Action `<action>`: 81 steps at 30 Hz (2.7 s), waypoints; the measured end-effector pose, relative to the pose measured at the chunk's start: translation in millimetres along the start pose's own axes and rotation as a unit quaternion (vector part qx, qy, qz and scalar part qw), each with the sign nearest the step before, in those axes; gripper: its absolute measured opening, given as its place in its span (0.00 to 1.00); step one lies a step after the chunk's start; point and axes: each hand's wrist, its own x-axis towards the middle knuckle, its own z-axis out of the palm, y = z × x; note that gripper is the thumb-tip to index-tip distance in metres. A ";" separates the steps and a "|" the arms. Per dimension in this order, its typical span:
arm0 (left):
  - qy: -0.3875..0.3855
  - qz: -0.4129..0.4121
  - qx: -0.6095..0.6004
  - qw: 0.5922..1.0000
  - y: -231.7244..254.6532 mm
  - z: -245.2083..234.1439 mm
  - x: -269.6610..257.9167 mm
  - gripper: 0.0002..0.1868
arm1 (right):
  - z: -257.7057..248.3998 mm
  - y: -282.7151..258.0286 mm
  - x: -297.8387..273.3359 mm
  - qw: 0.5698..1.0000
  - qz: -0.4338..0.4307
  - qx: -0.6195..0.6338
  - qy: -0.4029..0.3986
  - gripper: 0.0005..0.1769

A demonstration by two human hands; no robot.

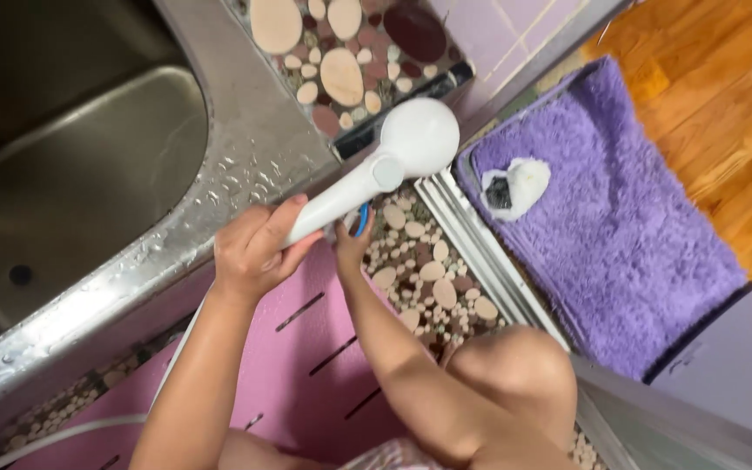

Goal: Cleaning bathroom walls, tub, and tiles using a brush and soap.

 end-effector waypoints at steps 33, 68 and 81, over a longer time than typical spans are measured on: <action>-0.052 -0.044 0.038 0.997 31.0 -49.3 -13.3 0.25 | 18.7 -166.3 -54.6 0.951 0.028 0.302 0.056 0.49; -0.015 -0.112 0.102 0.988 20.3 -84.7 -81.9 0.22 | 29.2 -185.5 -150.7 0.956 0.136 0.252 -0.066 0.57; -0.125 -0.124 -0.064 0.982 20.3 -27.5 -105.1 0.22 | -270.6 -39.7 -55.0 0.930 0.009 -0.367 0.001 0.29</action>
